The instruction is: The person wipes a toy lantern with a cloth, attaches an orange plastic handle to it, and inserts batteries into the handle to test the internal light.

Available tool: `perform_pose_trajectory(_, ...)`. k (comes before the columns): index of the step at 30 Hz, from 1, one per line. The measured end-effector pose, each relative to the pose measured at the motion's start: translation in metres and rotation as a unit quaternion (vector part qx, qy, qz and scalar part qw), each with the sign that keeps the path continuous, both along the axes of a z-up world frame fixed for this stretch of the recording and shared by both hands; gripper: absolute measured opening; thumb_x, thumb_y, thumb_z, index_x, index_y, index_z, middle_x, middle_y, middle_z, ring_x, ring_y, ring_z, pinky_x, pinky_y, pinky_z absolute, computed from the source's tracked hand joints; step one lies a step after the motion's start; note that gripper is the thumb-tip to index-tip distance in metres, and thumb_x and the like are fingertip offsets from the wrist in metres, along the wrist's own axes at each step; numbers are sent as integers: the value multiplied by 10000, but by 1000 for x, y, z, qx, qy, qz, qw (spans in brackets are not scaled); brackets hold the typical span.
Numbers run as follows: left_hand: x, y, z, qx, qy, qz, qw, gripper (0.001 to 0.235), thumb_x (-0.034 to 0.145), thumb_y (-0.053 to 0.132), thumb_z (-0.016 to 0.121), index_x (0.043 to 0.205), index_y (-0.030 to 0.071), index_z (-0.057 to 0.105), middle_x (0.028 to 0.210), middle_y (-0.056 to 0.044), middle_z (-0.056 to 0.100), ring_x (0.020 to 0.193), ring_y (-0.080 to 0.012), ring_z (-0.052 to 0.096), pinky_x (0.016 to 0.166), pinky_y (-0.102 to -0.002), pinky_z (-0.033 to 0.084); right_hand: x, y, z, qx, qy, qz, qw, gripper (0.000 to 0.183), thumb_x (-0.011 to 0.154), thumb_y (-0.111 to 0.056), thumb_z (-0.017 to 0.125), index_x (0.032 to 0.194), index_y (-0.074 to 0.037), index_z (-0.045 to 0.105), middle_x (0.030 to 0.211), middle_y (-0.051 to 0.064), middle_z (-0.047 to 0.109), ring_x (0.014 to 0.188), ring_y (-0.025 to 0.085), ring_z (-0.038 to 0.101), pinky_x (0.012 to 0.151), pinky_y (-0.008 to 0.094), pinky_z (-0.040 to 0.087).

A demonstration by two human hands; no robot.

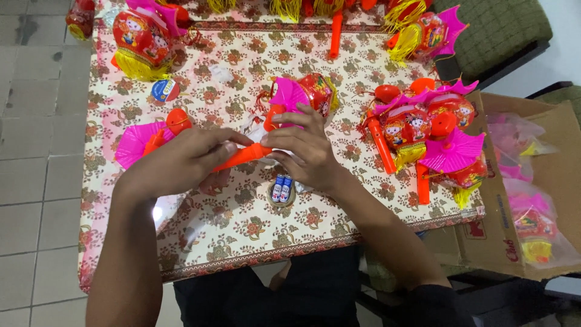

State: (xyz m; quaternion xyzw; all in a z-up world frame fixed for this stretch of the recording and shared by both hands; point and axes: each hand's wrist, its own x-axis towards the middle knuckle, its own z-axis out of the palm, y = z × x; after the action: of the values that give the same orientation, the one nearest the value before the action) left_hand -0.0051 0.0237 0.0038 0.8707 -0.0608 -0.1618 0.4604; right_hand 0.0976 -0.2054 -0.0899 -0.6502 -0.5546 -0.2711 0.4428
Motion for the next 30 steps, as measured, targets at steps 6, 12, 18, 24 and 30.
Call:
perform_pose_trajectory(6,5,15,-22,-167,1,53,985,363,1041,109,395,1323,-28,578,599,-156,677,386,-180,521,361,-290,376,8,11,27,1,-98,-13,995,104,907,-217,810,993,-161,793,999,-9,779,1122,219,678,1197,472,293)
perform_pose_trajectory(12,0,14,-7,-109,-108,91,984,519,819,49,788,1307,-1,621,869,-175,758,651,-234,608,573,-323,494,24,19,39,-39,-103,22,994,162,944,-237,774,1030,-99,781,942,43,770,1104,229,700,1233,494,205)
perform_pose_trajectory(18,7,17,-25,13,-129,107,986,473,694,204,923,1103,72,725,940,-124,766,759,-296,658,663,-407,535,25,22,10,-23,-63,-1,998,188,939,-271,770,1017,-102,794,935,63,771,1047,233,705,1223,512,243)
perform_pose_trajectory(24,20,19,-46,-4,-70,129,989,335,1060,269,561,1055,-1,758,661,-134,655,530,-208,522,540,-312,460,4,21,13,13,-84,-35,996,165,902,-200,820,1043,-120,791,975,34,772,1098,236,684,1241,531,217)
perform_pose_trajectory(30,4,0,-6,75,-48,104,991,322,1007,299,608,969,27,775,750,-190,698,685,-365,668,668,-471,527,8,15,5,20,-99,-56,993,172,943,-256,768,1034,-113,795,907,32,764,1045,229,693,1231,522,245)
